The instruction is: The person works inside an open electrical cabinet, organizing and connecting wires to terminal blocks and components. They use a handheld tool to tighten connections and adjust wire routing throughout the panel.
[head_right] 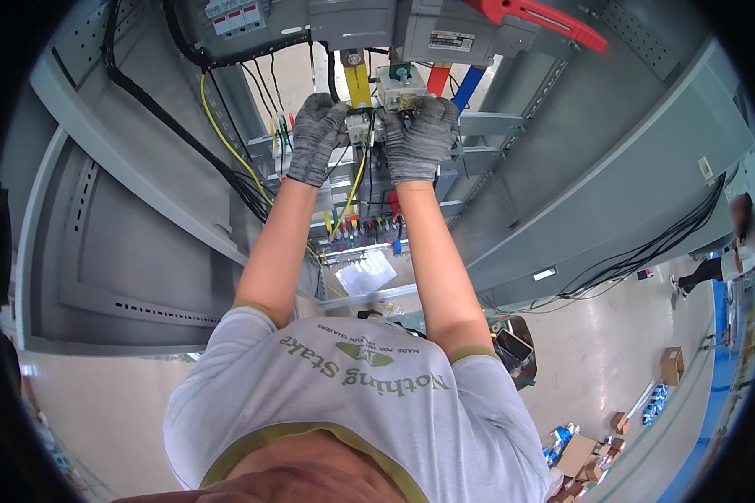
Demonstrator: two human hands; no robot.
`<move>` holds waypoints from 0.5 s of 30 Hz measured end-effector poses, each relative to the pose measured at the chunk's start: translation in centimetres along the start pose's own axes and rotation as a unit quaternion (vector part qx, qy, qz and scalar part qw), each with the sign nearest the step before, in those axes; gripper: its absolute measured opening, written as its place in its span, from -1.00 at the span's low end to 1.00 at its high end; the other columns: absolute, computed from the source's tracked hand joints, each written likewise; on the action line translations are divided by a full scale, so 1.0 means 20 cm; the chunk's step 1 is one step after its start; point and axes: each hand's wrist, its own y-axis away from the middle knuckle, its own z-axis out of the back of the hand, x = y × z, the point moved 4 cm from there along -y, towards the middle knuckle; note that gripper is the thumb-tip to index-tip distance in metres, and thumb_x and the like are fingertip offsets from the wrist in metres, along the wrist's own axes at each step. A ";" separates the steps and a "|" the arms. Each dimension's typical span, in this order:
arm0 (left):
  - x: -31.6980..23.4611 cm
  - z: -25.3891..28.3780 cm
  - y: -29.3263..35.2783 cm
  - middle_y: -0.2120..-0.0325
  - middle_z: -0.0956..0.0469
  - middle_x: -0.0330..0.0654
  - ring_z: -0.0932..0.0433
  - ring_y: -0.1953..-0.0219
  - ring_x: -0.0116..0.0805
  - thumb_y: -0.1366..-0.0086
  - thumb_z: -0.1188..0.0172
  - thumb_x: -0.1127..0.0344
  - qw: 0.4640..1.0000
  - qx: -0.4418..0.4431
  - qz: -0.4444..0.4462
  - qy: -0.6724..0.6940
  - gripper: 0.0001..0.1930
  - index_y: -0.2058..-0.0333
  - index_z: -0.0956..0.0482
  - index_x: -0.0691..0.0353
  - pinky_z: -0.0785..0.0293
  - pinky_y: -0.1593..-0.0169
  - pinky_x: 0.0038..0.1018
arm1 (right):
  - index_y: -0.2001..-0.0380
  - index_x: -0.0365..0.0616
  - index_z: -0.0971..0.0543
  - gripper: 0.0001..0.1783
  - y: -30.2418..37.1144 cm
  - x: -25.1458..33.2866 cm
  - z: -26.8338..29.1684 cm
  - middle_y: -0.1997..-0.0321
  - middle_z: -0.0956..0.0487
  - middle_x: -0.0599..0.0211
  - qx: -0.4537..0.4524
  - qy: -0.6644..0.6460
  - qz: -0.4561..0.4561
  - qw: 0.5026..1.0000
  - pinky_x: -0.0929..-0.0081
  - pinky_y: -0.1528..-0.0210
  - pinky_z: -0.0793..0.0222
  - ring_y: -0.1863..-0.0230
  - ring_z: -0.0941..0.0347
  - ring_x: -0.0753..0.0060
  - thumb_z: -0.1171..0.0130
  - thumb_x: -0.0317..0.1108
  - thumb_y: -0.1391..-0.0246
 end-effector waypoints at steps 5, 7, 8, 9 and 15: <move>-0.02 -0.02 0.00 0.52 -0.52 -0.32 -0.40 0.65 -0.60 -0.23 -0.20 0.48 0.999 0.010 -0.035 0.014 -0.85 0.23 -0.47 0.21 -0.29 0.64 -0.63 | 0.25 -0.19 -0.39 -0.30 -0.02 -0.01 -0.02 0.27 -0.40 0.15 -0.006 -0.105 -0.043 0.994 0.17 0.17 -0.35 0.25 -0.39 0.01 -0.57 -0.15 0.46; 0.01 -0.02 -0.02 0.45 -0.52 -0.29 -0.48 0.47 -0.53 -0.20 -0.21 0.53 0.999 0.032 -0.034 0.013 -0.82 0.24 -0.45 0.22 -0.41 0.42 -0.60 | 0.25 -0.20 -0.39 -0.28 -0.02 -0.02 -0.03 0.29 -0.40 0.15 0.003 -0.127 -0.057 0.990 0.20 0.19 -0.37 0.28 -0.40 0.02 -0.59 -0.17 0.47; 0.01 -0.03 0.00 0.43 -0.50 -0.29 -0.48 0.40 -0.53 -0.19 -0.22 0.54 0.997 0.055 -0.031 0.038 -0.82 0.25 -0.44 0.24 -0.43 0.31 -0.60 | 0.24 -0.21 -0.39 -0.28 -0.02 -0.03 -0.03 0.28 -0.40 0.15 0.020 -0.142 -0.083 0.986 0.22 0.13 -0.37 0.24 -0.40 0.06 -0.59 -0.20 0.48; 0.01 -0.04 0.00 0.41 -0.49 -0.28 -0.47 0.33 -0.52 -0.18 -0.23 0.55 0.995 0.078 -0.028 0.063 -0.81 0.26 -0.42 0.25 -0.44 0.19 -0.59 | 0.23 -0.21 -0.39 -0.28 -0.02 -0.04 -0.03 0.28 -0.40 0.15 0.028 -0.150 -0.084 0.985 0.23 0.12 -0.37 0.22 -0.39 0.06 -0.58 -0.21 0.47; -0.04 -0.06 0.06 0.49 -0.53 -0.28 -0.48 0.46 -0.57 -0.14 -0.33 0.48 0.999 0.005 -0.047 -0.022 -0.81 0.36 -0.46 0.26 -0.41 0.38 -0.62 | 0.15 -0.23 -0.44 -0.35 -0.06 -0.08 0.16 0.19 -0.44 0.10 0.033 -0.136 0.025 0.990 0.27 0.03 -0.34 0.12 -0.38 0.03 -0.51 -0.25 0.35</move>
